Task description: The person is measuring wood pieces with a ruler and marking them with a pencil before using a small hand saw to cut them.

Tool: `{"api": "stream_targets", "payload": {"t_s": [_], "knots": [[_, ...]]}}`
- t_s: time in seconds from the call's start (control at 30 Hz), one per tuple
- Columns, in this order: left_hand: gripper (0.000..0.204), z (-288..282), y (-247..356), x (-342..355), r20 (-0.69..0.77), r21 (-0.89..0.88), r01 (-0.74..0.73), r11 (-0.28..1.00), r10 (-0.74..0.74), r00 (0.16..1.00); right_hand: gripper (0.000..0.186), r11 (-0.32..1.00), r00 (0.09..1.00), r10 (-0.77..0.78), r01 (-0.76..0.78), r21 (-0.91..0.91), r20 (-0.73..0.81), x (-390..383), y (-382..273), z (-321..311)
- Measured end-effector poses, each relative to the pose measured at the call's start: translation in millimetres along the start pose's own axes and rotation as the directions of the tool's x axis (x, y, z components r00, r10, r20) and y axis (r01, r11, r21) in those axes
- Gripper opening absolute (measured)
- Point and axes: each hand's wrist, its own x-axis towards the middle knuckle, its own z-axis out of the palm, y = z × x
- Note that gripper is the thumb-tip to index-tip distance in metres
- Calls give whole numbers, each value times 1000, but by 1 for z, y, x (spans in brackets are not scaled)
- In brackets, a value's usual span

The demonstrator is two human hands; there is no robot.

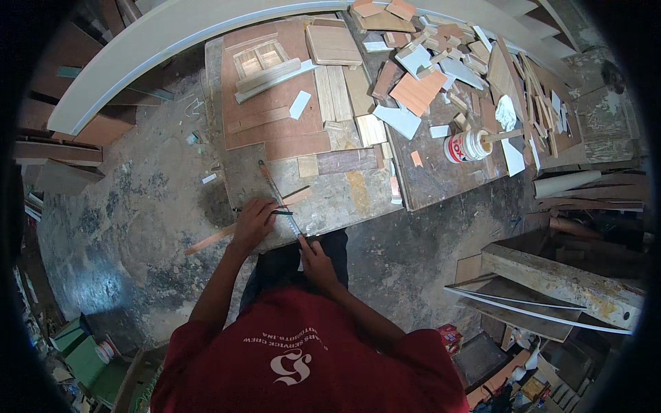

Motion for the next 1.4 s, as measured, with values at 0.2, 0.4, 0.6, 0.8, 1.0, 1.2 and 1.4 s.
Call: {"api": "stream_targets", "payload": {"t_s": [0.2, 0.4, 0.6, 0.8, 1.0, 1.2, 1.4], "knots": [[33, 0, 1, 1, -26, -19, -25, 1000, 24, 999, 51, 1000, 1000, 1, -1, -31, 3, 0, 2, 1], [36, -3, 1, 3, -60, 15, -95, 995, 96, 994, 49, 998, 998, -53, 53, -15, -16, 0, 2, 2], [37, -1, 1, 3, -49, -13, -86, 996, 85, 995, 51, 998, 998, -50, 49, -30, -33, 0, 2, -1], [38, -2, 2, 7, -58, 5, -104, 995, 104, 993, 52, 999, 999, -29, 29, -45, -15, -1, 4, 0], [41, -3, 1, 6, -38, 14, -124, 992, 124, 992, 53, 997, 1000, -14, 12, -73, -25, -2, 6, -1], [40, -4, 2, 6, -24, 17, -107, 994, 107, 994, 54, 998, 1000, 4, -3, -58, 15, -2, 6, -4], [33, -5, 9, 12, -31, 10, -79, 997, 79, 996, 55, 998, 1000, 5, -4, -67, 25, -3, 9, -3]]}}
